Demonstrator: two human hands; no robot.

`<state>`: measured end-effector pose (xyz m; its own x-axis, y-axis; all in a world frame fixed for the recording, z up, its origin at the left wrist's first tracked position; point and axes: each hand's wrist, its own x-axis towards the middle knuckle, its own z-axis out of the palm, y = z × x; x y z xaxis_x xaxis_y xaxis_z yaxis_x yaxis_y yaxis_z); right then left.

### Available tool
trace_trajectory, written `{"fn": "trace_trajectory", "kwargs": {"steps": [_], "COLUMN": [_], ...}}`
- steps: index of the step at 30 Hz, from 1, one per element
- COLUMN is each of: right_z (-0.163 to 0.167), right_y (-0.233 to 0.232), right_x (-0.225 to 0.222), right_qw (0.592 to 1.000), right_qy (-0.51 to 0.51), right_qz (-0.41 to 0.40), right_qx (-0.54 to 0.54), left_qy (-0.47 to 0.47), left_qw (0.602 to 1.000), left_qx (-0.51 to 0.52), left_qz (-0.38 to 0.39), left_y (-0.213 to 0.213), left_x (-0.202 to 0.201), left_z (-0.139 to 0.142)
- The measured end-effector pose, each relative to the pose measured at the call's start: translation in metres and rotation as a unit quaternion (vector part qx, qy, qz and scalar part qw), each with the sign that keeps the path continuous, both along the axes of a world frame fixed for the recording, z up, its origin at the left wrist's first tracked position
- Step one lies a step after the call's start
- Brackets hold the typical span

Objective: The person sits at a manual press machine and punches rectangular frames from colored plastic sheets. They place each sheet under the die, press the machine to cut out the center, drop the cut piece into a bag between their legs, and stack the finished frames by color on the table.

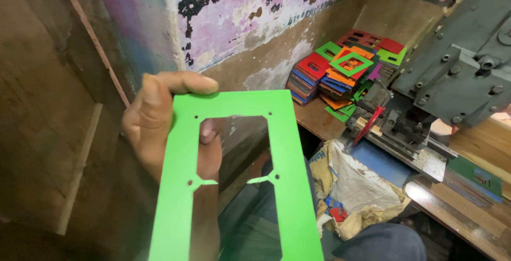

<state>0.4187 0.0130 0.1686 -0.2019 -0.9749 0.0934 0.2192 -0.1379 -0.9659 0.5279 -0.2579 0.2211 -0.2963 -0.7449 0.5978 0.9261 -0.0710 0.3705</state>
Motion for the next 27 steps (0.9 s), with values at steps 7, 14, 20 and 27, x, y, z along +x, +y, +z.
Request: {"fn": "trace_trajectory", "kwargs": {"steps": [7, 14, 20, 27], "right_z": [-0.002, -0.006, -0.009, -0.015], "right_y": [0.001, -0.004, -0.008, -0.009], "right_x": [-0.001, -0.008, -0.012, -0.021], "right_qw": [1.0, 1.0, 0.999, 0.999], "right_qy": [-0.011, -0.025, -0.036, -0.046], "right_qz": [0.0, 0.008, 0.013, 0.011], "right_qx": [0.005, 0.01, 0.012, 0.012], "left_qy": [0.039, 0.012, -0.031, -0.084], "left_qw": [0.999, 0.997, 0.995, 0.99], "left_qx": [-0.015, -0.01, 0.014, 0.002], "left_qz": [-0.015, 0.071, 0.093, 0.114], "left_y": [-0.012, 0.003, 0.008, 0.015], "left_x": [0.005, -0.002, -0.002, -0.001], "left_z": [-0.005, 0.0, 0.015, 0.026]}}
